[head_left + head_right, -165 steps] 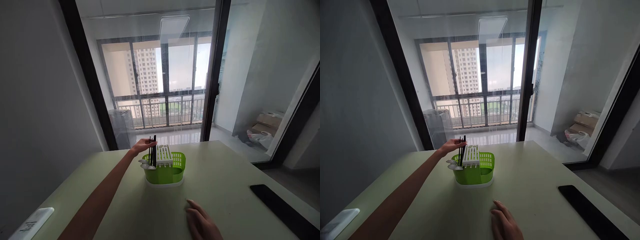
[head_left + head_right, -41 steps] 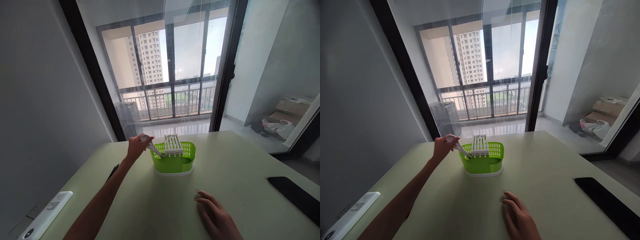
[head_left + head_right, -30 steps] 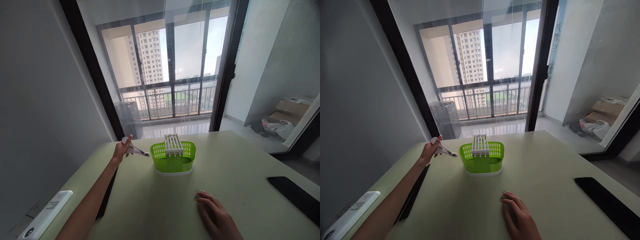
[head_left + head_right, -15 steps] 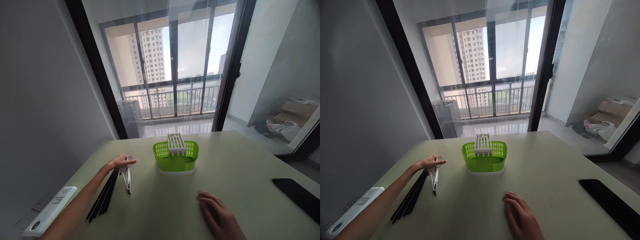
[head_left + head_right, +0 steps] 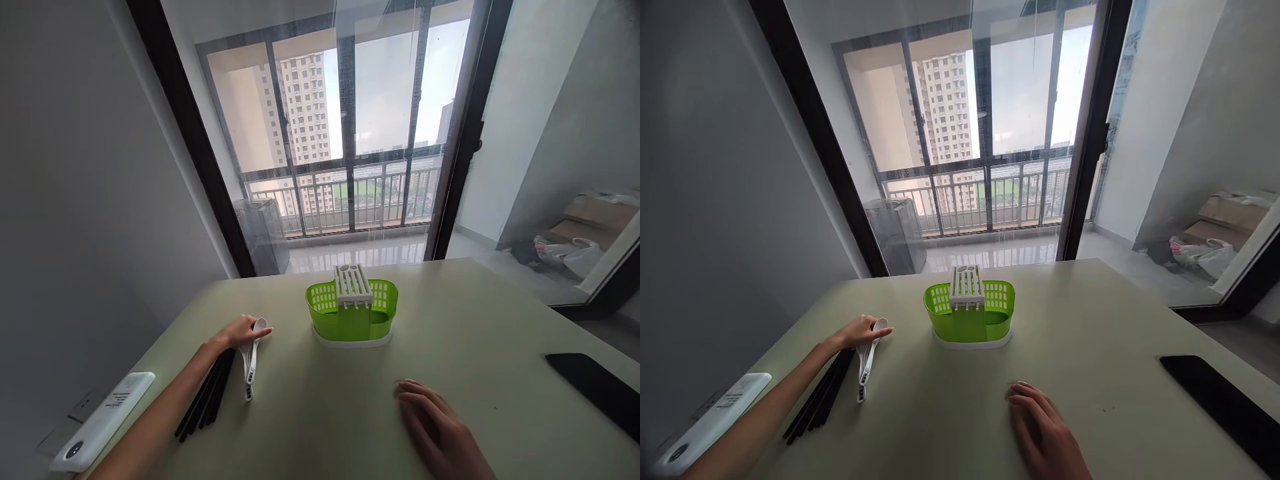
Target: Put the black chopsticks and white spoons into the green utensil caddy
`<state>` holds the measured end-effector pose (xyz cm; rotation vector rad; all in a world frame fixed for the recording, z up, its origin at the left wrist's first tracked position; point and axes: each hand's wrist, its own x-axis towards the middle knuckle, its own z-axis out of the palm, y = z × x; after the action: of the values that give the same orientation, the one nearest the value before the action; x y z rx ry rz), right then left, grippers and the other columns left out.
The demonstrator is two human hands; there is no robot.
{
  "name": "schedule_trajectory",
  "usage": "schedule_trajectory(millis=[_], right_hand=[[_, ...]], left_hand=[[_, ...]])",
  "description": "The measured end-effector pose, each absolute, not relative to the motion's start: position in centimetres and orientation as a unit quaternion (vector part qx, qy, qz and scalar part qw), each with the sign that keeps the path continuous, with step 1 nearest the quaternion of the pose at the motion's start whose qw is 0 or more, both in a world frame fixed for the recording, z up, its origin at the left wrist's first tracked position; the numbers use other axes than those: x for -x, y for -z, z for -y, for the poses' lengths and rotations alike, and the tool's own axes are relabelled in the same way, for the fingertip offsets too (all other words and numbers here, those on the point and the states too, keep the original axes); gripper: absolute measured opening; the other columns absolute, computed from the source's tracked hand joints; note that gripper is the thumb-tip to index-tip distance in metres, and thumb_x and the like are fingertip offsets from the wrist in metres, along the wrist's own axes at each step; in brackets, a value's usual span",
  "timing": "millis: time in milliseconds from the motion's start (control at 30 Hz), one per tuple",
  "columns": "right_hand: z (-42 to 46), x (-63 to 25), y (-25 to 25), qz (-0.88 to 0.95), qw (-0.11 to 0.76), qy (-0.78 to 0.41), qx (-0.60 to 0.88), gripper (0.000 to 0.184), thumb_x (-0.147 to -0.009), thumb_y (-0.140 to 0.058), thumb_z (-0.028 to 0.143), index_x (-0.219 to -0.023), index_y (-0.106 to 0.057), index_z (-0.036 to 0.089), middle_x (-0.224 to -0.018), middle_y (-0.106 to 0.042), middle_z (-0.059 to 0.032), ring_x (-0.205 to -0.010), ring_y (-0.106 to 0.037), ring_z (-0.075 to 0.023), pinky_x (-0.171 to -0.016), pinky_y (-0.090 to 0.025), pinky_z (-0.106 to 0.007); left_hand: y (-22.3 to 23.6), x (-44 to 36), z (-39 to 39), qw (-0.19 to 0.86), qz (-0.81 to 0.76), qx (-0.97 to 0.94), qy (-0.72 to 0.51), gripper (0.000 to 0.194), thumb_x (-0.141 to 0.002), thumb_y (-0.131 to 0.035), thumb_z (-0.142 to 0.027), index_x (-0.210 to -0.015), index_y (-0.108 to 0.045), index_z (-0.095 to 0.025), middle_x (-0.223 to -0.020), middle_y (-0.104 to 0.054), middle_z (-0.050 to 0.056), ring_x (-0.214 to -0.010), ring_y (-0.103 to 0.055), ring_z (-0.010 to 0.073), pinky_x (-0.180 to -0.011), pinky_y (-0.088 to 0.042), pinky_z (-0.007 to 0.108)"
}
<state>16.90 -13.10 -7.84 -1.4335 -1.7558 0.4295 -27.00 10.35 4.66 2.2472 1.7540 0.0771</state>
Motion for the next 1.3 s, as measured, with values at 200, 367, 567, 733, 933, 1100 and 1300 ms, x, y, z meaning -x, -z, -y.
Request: schedule_trajectory(millis=[200, 367, 567, 733, 933, 1100, 1300], right_hand=[[13.1, -16.9, 7.6, 0.695, 0.411, -0.167, 0.565, 0.028, -0.101, -0.05, 0.039, -0.111, -0.072, 0.026, -0.133, -0.069, -0.0085, -0.129, -0.062, -0.0263, -0.106, -0.056, -0.039], [13.1, -17.0, 7.8, 0.698, 0.416, -0.158, 0.561, 0.025, -0.1, -0.052, 0.038, -0.112, -0.072, 0.027, -0.131, -0.07, -0.0073, -0.127, -0.064, -0.0255, -0.103, -0.057, -0.039], [12.9, -17.0, 7.9, 0.695, 0.435, -0.15, 0.552, 0.022, -0.099, -0.054, 0.036, -0.11, -0.072, 0.03, -0.129, -0.071, -0.0054, -0.126, -0.064, -0.0252, -0.102, -0.058, -0.039], [13.0, -17.0, 7.6, 0.697, 0.434, -0.151, 0.551, 0.022, -0.099, -0.053, 0.035, -0.11, -0.071, 0.03, -0.128, -0.071, -0.0051, -0.125, -0.065, -0.0242, -0.102, -0.058, -0.037], [13.1, -16.6, 7.2, 0.687, 0.446, -0.143, 0.555, 0.023, -0.1, -0.051, 0.036, -0.108, -0.071, 0.029, -0.125, -0.073, -0.0053, -0.123, -0.066, -0.0239, -0.1, -0.059, -0.038], [12.9, -16.6, 7.1, 0.693, 0.455, -0.139, 0.542, 0.022, -0.099, -0.053, 0.036, -0.107, -0.071, 0.028, -0.123, -0.074, -0.0058, -0.12, -0.068, -0.024, -0.099, -0.06, -0.036], [12.7, -16.7, 7.4, 0.697, 0.457, -0.151, 0.531, 0.021, -0.099, -0.054, 0.033, -0.108, -0.072, 0.028, -0.123, -0.074, -0.006, -0.121, -0.068, -0.0235, -0.099, -0.06, -0.034]], left_hand=[[-4.2, 27.0, -10.0, 0.112, -0.591, -0.799, -0.011, 0.059, -0.078, -0.049, -0.078, -0.057, -0.053, -0.023, -0.058, -0.058, 0.0, -0.057, -0.055, 0.0181, -0.054, -0.032, 0.025], [-3.8, 26.8, -9.6, 0.044, -0.568, -0.822, 0.003, 0.055, -0.089, -0.042, -0.07, -0.068, -0.057, -0.022, -0.073, -0.064, 0.004, -0.069, -0.062, 0.0218, -0.061, -0.037, 0.028], [-3.4, 26.1, -8.6, -0.041, -0.557, -0.83, 0.01, 0.051, -0.099, -0.032, -0.062, -0.092, -0.062, -0.021, -0.098, -0.065, 0.008, -0.077, -0.067, 0.024, -0.066, -0.042, 0.031], [-3.8, 25.8, -8.8, -0.071, -0.554, -0.829, 0.014, 0.055, -0.1, -0.031, -0.065, -0.09, -0.062, -0.021, -0.096, -0.065, 0.007, -0.072, -0.067, 0.0229, -0.066, -0.044, 0.032], [-5.6, 25.6, -8.9, -0.089, -0.566, -0.82, -0.008, 0.056, -0.101, -0.03, -0.065, -0.098, -0.064, -0.021, -0.108, -0.068, 0.008, -0.073, -0.069, 0.0229, -0.067, -0.047, 0.033], [-8.8, 23.0, -8.3, -0.093, -0.499, -0.858, -0.083, 0.046, -0.107, -0.024, -0.051, -0.113, -0.061, -0.024, -0.128, -0.065, 0.005, -0.096, -0.07, 0.0201, -0.084, -0.052, 0.034], [-12.2, 13.1, -5.5, -0.102, -0.349, -0.897, -0.252, 0.032, -0.105, -0.042, -0.038, -0.133, -0.05, -0.025, -0.145, -0.055, 0.011, -0.134, -0.051, 0.0254, -0.11, -0.044, 0.047]])
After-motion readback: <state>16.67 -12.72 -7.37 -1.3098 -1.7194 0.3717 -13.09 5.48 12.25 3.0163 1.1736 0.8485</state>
